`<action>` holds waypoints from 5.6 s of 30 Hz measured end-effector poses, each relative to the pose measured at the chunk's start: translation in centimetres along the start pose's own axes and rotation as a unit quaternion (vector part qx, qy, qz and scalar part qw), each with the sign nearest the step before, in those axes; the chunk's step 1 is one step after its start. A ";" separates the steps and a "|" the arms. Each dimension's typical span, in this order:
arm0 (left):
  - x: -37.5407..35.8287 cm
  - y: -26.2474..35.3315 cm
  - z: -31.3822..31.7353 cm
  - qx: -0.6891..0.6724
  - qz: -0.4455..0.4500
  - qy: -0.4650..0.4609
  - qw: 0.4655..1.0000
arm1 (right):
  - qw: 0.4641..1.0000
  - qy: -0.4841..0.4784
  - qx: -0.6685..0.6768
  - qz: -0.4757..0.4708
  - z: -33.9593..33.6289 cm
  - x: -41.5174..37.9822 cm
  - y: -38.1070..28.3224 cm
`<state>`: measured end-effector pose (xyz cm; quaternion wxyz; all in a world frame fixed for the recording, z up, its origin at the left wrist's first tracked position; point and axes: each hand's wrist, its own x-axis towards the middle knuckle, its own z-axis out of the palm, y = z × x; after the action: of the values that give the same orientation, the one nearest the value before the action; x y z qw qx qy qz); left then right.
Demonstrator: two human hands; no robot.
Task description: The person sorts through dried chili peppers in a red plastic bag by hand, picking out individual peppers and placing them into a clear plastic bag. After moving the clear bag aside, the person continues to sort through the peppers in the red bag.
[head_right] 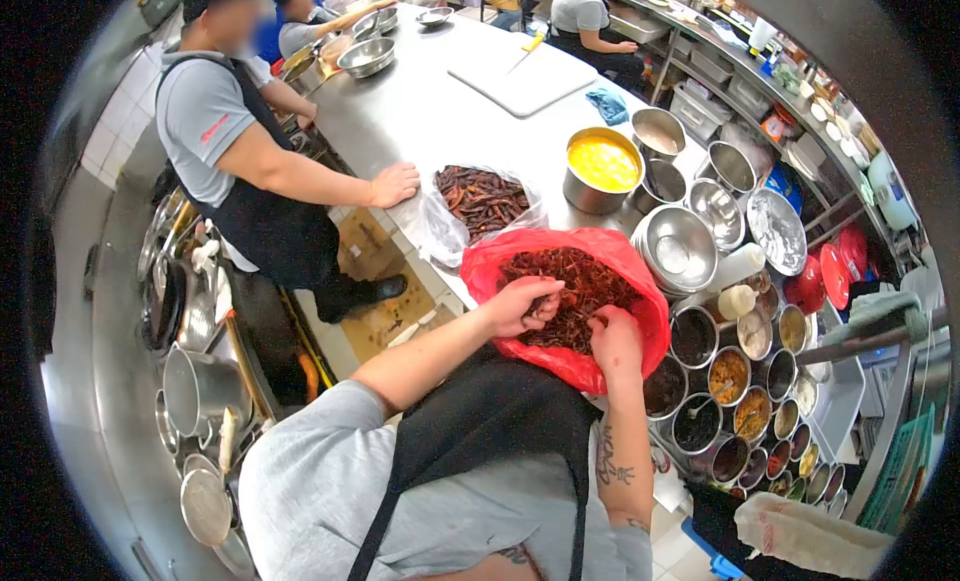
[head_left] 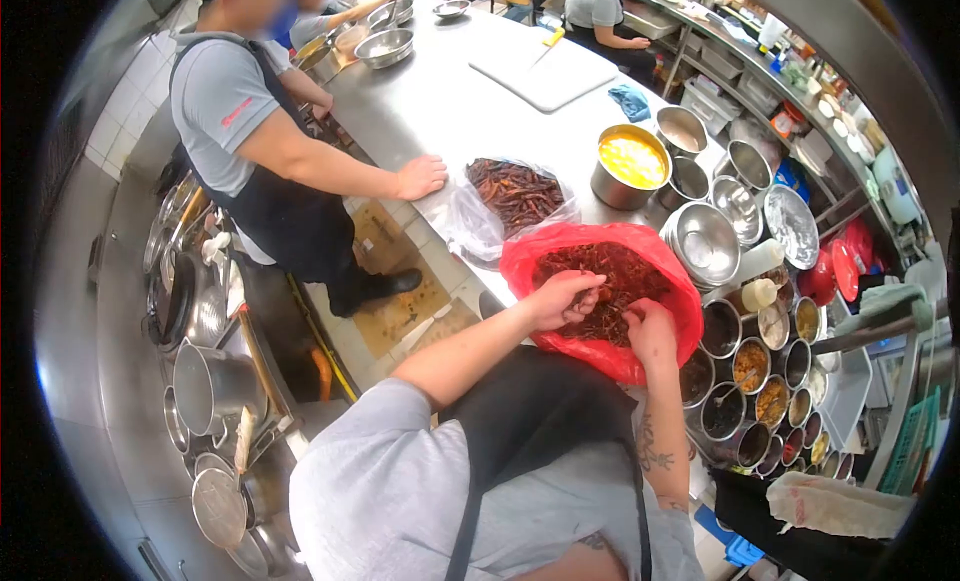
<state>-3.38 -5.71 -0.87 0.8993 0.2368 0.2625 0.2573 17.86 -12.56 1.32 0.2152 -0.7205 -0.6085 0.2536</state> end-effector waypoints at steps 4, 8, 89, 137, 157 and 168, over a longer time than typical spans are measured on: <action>0.1 -0.2 1.4 0.052 0.022 0.059 0.997 | 0.996 0.062 -0.002 -0.059 0.0 0.7 0.7; 1.1 -0.6 1.1 0.076 0.038 0.052 0.995 | 0.997 0.052 0.048 -0.012 0.0 0.6 0.5; 1.0 -1.2 2.4 0.283 0.121 0.099 0.946 | 0.956 0.079 0.275 -0.058 0.5 0.3 -3.4; 7.5 15.9 -8.4 0.799 0.117 0.350 0.474 | 0.895 -0.037 0.439 0.072 0.9 1.3 -1.1; -4.9 24.6 -16.5 0.756 0.055 0.425 0.495 | 0.988 0.116 0.088 -0.056 0.5 0.6 -1.8; -7.5 13.4 4.5 0.544 0.256 0.124 0.789 | 0.999 -0.014 0.031 0.042 1.4 5.7 2.3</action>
<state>-10.71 -1.31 12.66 0.4826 0.7119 0.3977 0.3195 19.49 -7.30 -1.83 0.2183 -0.7348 -0.5722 0.2915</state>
